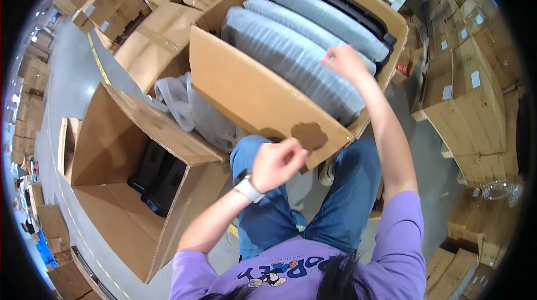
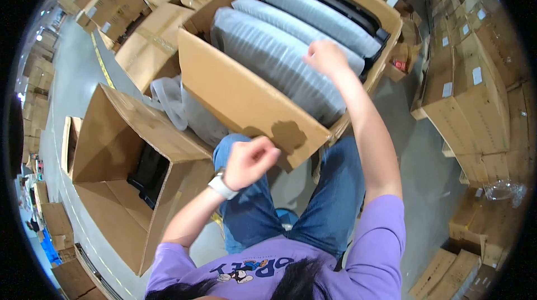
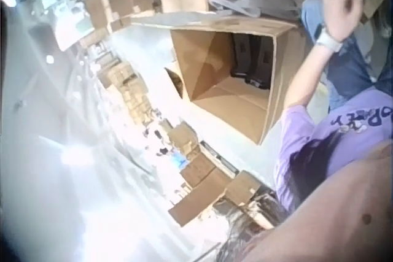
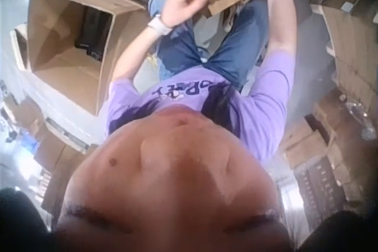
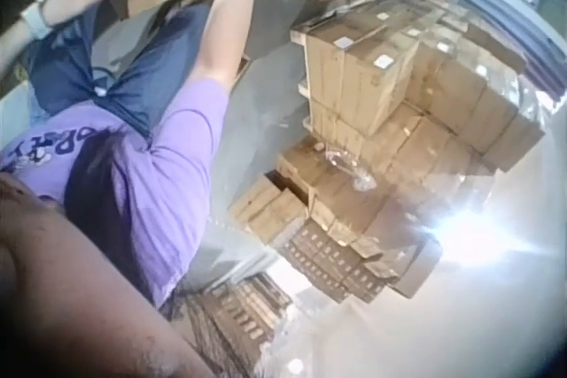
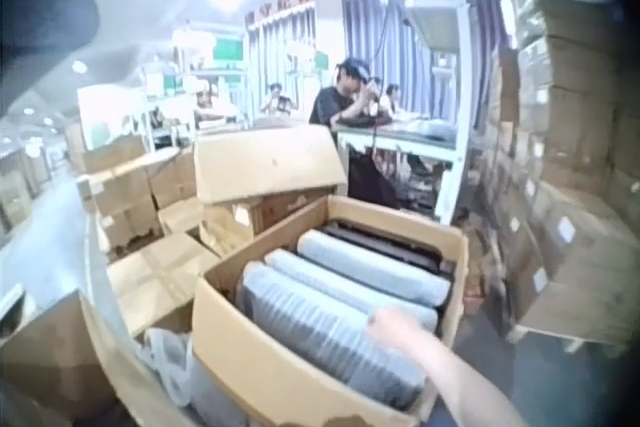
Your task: Applying small black adhesive stickers to plastic components in a warehouse.
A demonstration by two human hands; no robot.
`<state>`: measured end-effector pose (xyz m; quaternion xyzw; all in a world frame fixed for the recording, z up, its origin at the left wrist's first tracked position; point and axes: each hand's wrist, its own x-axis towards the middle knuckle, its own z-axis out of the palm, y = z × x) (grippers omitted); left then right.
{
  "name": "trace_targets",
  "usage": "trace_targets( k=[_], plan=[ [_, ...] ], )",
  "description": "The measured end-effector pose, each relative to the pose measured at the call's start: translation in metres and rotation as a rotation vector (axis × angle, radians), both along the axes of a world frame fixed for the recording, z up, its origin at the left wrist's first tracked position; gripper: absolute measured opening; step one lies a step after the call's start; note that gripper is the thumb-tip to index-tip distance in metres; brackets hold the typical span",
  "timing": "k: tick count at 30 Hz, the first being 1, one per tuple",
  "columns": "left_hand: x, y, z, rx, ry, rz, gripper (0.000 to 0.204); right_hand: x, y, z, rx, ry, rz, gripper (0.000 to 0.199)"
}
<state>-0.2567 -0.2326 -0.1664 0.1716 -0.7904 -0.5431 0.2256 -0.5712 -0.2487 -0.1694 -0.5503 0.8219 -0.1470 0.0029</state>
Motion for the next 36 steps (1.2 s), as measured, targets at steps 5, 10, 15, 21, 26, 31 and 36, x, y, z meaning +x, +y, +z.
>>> trace_targets(
  k=[5,10,15,21,26,31,36],
  plan=[
    [-0.076,0.001,-0.023,-0.151,0.040,0.014,0.020,0.070,-0.040,-0.042,0.392,0.251,0.327,0.061],
    [-0.077,-0.010,-0.027,-0.128,0.105,-0.026,0.023,0.057,-0.053,-0.055,0.453,0.470,0.198,0.045],
    [-0.081,-0.017,-0.042,-0.103,0.199,-0.135,0.024,0.017,-0.050,-0.051,0.323,0.303,0.215,0.010],
    [-0.077,-0.020,-0.031,-0.021,0.257,-0.094,0.020,-0.058,-0.057,-0.001,-0.173,0.343,-0.090,0.017],
    [-0.075,-0.025,-0.030,0.172,0.256,-0.034,0.021,-0.175,-0.019,0.071,-0.386,0.101,-0.765,0.029],
    [-0.086,-0.023,-0.028,0.236,0.285,-0.070,0.021,-0.167,0.006,0.077,-0.252,0.180,-0.870,0.028],
    [-0.081,-0.029,-0.037,0.240,0.256,-0.039,0.021,0.020,-0.025,0.082,-0.378,-0.011,0.201,0.014]
  ],
)
